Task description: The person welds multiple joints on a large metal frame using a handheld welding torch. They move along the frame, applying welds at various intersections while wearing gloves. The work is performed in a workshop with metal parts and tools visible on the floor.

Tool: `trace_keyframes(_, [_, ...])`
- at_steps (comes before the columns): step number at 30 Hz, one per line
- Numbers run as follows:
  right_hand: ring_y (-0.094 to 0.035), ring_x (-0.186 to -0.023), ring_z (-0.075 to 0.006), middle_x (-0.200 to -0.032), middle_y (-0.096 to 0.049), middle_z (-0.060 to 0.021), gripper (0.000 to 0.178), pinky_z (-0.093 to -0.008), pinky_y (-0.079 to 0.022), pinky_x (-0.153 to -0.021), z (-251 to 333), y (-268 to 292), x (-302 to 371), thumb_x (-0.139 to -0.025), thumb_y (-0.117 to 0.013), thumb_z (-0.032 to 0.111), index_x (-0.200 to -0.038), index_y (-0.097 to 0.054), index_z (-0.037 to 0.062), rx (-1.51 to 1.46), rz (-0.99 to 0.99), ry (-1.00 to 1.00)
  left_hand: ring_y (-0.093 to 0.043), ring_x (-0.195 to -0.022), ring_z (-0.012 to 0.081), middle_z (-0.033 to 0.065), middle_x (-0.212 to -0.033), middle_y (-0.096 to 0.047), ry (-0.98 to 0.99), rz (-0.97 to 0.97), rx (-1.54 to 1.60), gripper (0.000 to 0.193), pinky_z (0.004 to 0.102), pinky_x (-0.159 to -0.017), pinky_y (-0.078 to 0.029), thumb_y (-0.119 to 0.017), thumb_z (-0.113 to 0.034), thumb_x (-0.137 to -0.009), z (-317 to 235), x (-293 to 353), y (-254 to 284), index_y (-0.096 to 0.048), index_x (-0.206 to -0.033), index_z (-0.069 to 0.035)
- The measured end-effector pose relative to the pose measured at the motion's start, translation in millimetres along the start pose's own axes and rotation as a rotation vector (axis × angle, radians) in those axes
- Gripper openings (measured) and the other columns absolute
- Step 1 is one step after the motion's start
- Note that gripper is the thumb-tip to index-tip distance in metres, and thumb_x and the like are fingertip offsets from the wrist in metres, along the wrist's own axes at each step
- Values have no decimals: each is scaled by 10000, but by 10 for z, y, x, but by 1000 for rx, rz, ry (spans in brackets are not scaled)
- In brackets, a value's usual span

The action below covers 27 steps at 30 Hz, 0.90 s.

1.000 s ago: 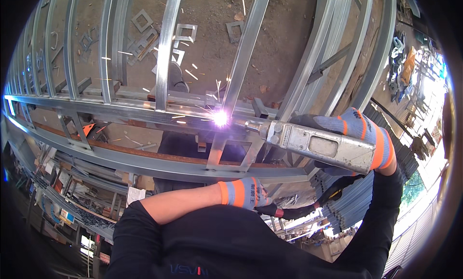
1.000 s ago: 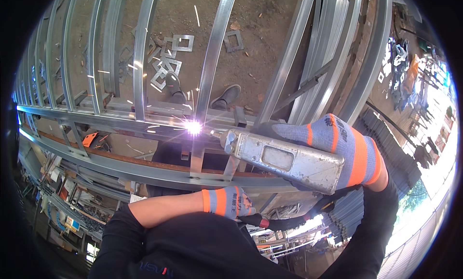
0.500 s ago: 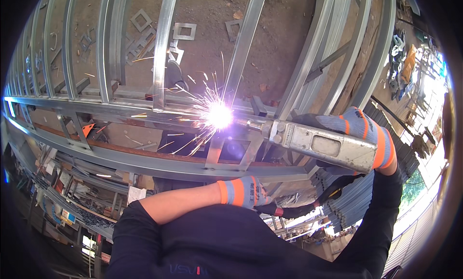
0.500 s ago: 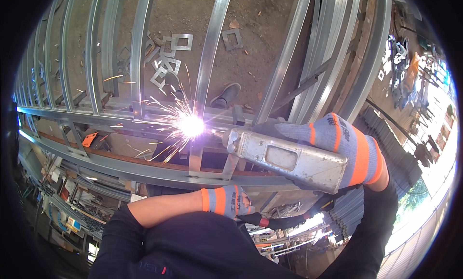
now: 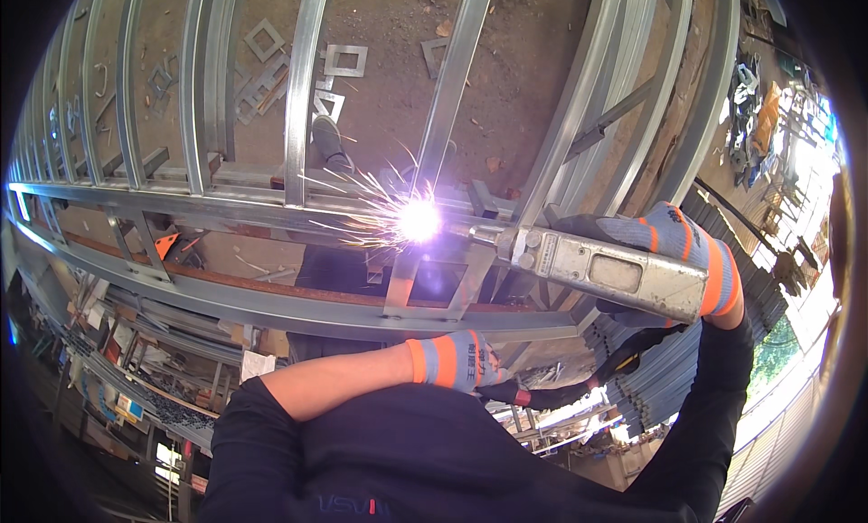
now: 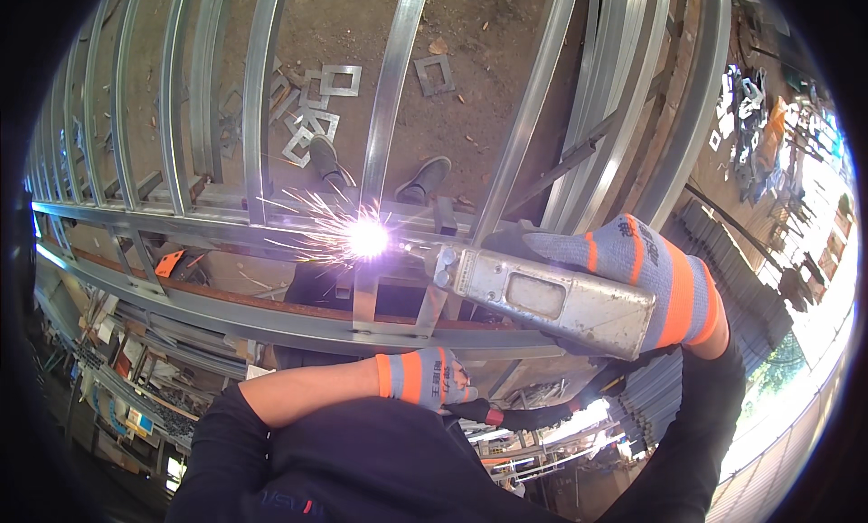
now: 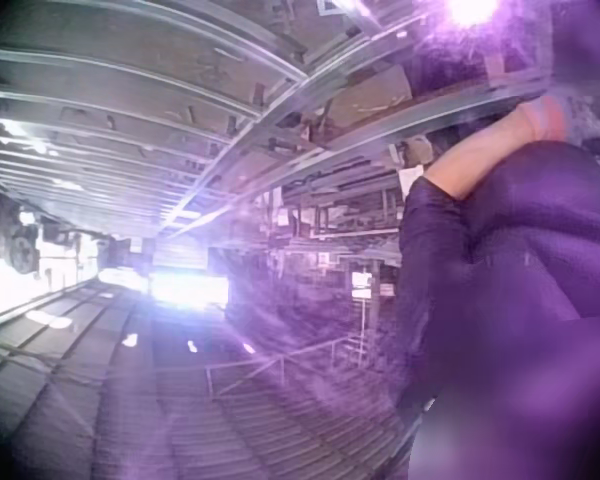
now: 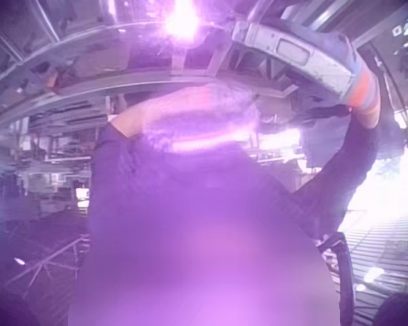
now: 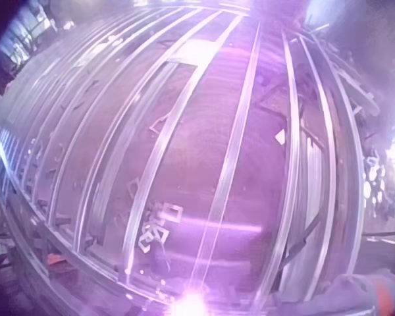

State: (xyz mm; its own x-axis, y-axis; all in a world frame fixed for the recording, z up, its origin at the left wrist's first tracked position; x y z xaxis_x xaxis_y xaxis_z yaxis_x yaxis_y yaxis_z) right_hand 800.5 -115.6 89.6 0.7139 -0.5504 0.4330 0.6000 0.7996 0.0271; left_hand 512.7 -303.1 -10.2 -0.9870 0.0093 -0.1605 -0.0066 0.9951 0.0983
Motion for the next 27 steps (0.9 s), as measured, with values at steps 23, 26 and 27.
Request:
trace_keyframes(23, [-745, -888, -205, -1101, -769, -147, 695, -314, -569, -826, -177, -183, 979, -762, -800, 43, -1417, -584, -46, 37, -279, -87, -681, -882, 367, 116, -867, -656, -11, 124, 247, 355, 478, -764, -527, -782, -296, -760, -364, -776, -420, -603, -996, -101])
trace_keyframes(26, [-747, -844, -220, -1061, -773, -142, 689, -310, -573, -790, -206, -125, 880, -758, -782, 23, -1418, -591, -30, 42, -233, -10, -684, -893, 354, 112, -879, -662, 121, 300, 135, 350, 467, -757, -529, -761, -306, -765, -385, -1011, -390, -608, -1007, -106])
trace_keyframes(27, [-746, -828, -226, -1048, -774, -139, 687, -309, -574, -780, -218, -112, 860, -756, -778, 21, -1416, -594, -26, 31, -223, 6, -686, -901, 351, 111, -885, -666, 134, 288, 131, 355, 463, -757, -531, -759, -307, -762, -360, -1046, -394, -612, -1016, -107])
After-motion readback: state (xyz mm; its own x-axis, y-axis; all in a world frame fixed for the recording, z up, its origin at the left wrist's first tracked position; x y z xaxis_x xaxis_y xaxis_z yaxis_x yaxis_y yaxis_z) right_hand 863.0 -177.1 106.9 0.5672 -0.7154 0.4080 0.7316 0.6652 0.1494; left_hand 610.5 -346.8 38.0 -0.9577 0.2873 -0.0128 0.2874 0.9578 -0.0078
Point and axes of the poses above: each hand's wrist, its own x-axis away from the middle knuckle, its own y-axis out of the back of the hand, z = x × y, the point moved 2 cm from there along -x, towards the middle knuckle
